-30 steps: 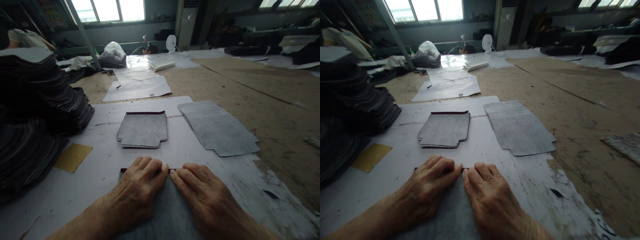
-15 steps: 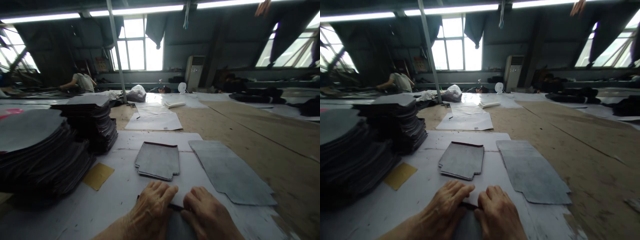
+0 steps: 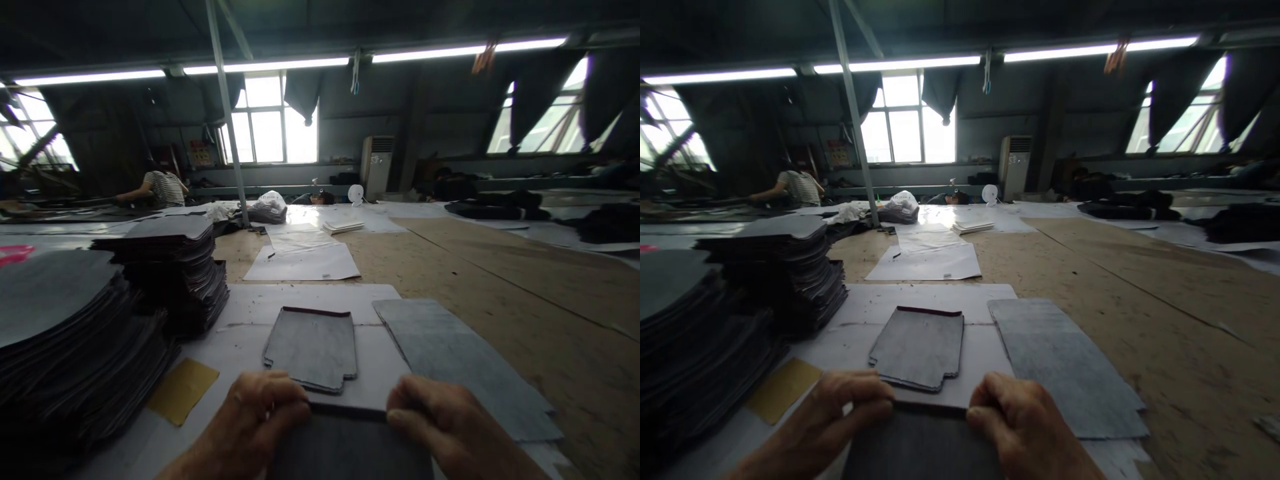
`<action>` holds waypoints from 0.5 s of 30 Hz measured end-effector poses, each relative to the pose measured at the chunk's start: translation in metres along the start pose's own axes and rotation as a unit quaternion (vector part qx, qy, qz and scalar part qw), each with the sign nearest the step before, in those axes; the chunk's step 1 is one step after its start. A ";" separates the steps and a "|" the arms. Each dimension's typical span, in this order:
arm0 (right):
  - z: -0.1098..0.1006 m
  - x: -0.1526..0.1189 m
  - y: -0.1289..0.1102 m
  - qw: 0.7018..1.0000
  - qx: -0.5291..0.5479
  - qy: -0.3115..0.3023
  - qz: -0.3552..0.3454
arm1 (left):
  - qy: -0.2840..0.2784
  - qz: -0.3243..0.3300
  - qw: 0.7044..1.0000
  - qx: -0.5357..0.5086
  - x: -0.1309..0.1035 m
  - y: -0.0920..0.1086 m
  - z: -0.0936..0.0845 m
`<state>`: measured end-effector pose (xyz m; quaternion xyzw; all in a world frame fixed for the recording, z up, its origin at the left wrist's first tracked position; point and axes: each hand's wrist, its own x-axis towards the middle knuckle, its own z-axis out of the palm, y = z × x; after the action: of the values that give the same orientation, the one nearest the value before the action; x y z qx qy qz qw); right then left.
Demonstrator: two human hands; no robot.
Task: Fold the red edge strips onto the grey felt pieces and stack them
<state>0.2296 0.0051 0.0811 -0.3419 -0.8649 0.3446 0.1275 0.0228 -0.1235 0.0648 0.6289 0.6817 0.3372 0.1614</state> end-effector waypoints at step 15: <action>0.019 0.147 0.009 0.988 -0.082 0.125 0.045 | 0.053 -0.108 0.988 0.101 0.132 -0.086 -0.028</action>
<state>0.1177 0.0997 0.0591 -0.4305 -0.8512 0.2321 0.1905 -0.0799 -0.0015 0.0547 0.5461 0.7836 0.2802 0.0957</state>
